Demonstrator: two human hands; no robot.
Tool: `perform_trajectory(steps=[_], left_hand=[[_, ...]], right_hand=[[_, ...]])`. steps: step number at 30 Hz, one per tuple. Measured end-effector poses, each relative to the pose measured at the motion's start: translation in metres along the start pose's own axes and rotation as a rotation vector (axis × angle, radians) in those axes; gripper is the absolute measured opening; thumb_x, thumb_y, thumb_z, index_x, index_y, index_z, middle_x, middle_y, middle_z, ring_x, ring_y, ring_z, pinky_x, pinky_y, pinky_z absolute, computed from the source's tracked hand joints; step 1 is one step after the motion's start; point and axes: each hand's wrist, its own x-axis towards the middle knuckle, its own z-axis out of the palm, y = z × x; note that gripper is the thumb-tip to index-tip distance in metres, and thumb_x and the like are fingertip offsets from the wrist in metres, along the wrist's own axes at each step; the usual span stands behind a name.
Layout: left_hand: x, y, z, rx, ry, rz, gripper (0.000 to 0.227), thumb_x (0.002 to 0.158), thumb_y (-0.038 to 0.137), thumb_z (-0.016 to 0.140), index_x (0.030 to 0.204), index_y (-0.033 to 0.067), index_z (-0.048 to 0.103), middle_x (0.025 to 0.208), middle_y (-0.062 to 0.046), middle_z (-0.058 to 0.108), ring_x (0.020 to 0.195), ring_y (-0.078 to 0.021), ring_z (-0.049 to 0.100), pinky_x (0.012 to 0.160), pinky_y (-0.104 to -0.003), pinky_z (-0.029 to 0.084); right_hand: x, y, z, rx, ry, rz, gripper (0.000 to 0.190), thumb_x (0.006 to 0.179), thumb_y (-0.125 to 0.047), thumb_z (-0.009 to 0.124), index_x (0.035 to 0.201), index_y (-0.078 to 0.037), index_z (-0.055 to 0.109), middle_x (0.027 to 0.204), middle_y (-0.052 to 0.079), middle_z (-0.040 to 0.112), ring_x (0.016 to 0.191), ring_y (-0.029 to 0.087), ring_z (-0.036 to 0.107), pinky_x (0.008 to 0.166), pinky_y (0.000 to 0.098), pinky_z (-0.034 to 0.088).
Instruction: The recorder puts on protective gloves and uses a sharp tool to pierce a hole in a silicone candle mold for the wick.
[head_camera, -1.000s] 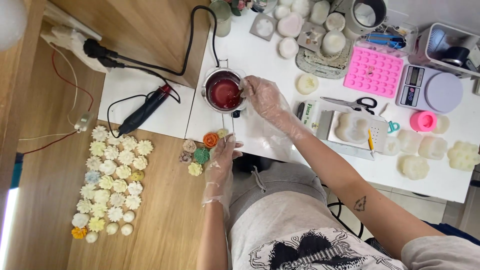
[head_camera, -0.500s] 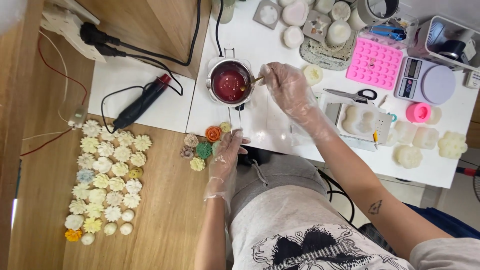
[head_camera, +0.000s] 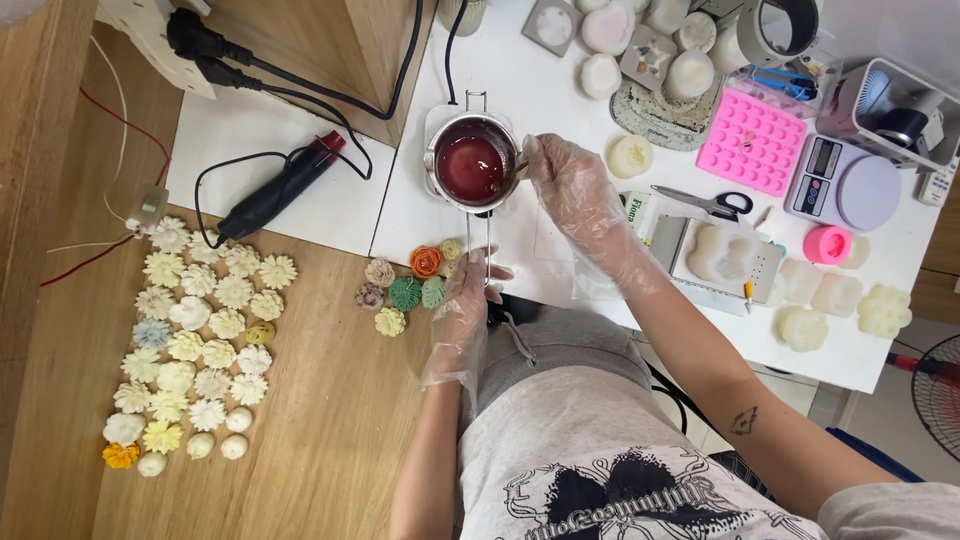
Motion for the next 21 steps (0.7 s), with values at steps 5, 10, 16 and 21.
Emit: perform_trajectory(steps=[5, 10, 16, 21], left_hand=[[0.000, 0.003, 0.002, 0.097, -0.018, 0.036, 0.055, 0.105, 0.053, 0.036, 0.129, 0.0117, 0.063, 0.093, -0.002, 0.071, 0.070, -0.0099, 0.057, 0.069, -0.025, 0.050], [0.008, -0.005, 0.005, 0.070, -0.022, -0.025, 0.052, 0.105, 0.051, 0.039, 0.130, 0.0131, 0.063, 0.094, -0.003, 0.072, 0.070, -0.0113, 0.057, 0.070, -0.026, 0.052], [0.035, -0.063, 0.003, 0.025, 0.046, 0.070, 0.050, 0.106, 0.051, 0.043, 0.123, 0.0101, 0.066, 0.090, -0.001, 0.062, 0.074, -0.0098, 0.056, 0.072, -0.025, 0.053], [0.031, -0.036, -0.001, -0.063, 0.175, 0.007, 0.053, 0.101, 0.056, 0.051, 0.112, 0.0072, 0.070, 0.083, 0.001, 0.056, 0.074, -0.0091, 0.052, 0.065, -0.026, 0.049]], right_hand=[[0.011, 0.000, 0.000, -0.358, -0.044, -0.191, 0.026, 0.110, -0.016, 0.057, 0.099, 0.005, 0.069, 0.072, 0.021, 0.070, 0.064, 0.033, 0.069, 0.058, 0.0427, 0.054], [0.021, 0.045, 0.053, 0.011, -0.171, -0.100, 0.022, 0.108, -0.012, 0.054, 0.099, 0.003, 0.067, 0.085, 0.015, 0.074, 0.074, 0.021, 0.078, 0.056, 0.0293, 0.058], [0.034, 0.052, 0.050, -0.005, 0.015, -0.390, 0.015, 0.107, -0.007, 0.058, 0.102, 0.003, 0.069, 0.083, 0.013, 0.073, 0.072, 0.019, 0.070, 0.063, 0.0319, 0.059], [0.029, 0.065, 0.048, 0.185, -0.128, -0.136, 0.032, 0.115, -0.010, 0.051, 0.087, -0.002, 0.066, 0.075, 0.009, 0.070, 0.059, 0.015, 0.065, 0.057, 0.0271, 0.057]])
